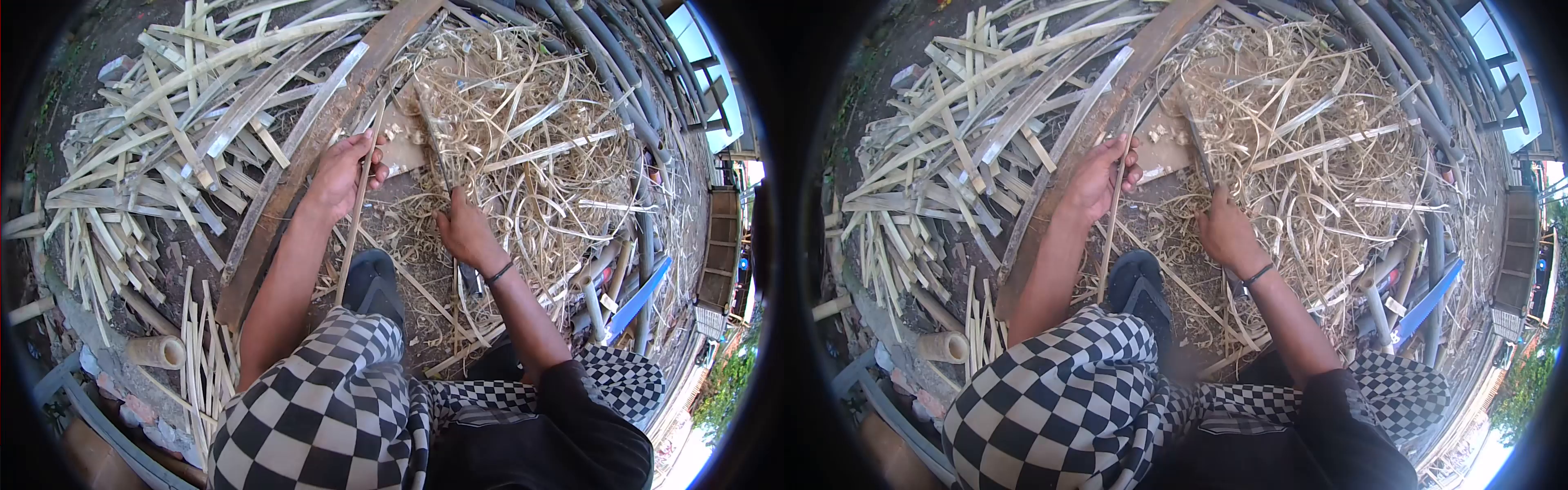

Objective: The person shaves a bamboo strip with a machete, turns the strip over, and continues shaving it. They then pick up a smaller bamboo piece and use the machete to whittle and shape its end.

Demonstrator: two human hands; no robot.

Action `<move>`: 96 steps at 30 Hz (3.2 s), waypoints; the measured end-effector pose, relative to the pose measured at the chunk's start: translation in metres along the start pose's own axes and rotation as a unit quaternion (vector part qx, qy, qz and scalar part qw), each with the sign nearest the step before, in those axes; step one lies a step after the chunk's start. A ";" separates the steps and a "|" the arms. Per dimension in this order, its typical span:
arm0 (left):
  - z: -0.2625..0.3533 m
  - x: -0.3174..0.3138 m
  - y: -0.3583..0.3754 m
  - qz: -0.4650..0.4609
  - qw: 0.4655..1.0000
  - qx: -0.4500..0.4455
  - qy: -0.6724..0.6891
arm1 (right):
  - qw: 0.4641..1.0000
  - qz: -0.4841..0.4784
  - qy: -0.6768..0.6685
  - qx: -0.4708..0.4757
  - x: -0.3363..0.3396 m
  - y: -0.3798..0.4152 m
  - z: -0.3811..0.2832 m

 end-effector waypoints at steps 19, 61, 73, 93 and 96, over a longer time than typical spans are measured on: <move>0.402 -0.102 0.333 0.144 0.847 -0.488 -0.155 | 0.676 -0.139 -0.649 0.321 0.105 -0.009 -0.228; 0.309 0.003 0.297 0.367 0.849 -0.378 -0.041 | 0.847 -0.087 -0.443 0.280 0.120 -0.012 -0.095; 0.305 -0.012 0.298 0.338 0.851 -0.384 -0.117 | 0.871 -0.088 -0.402 0.269 0.103 -0.024 -0.093; 0.298 -0.050 0.283 0.248 0.889 -0.327 -0.205 | 0.865 -0.080 -0.420 0.264 0.106 -0.010 -0.122; 0.300 -0.047 0.282 0.239 0.891 -0.327 -0.205 | 0.860 -0.072 -0.429 0.265 0.104 -0.013 -0.123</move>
Point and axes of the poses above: each hand's wrist, its own y-axis away from the middle knuckle, its own x-axis out of the back of the hand, z = x × y, the point moved 10 cm from there along -y, towards the middle knuckle, and after that the axes turned 15 degrees about x, right-handed, at the moved point
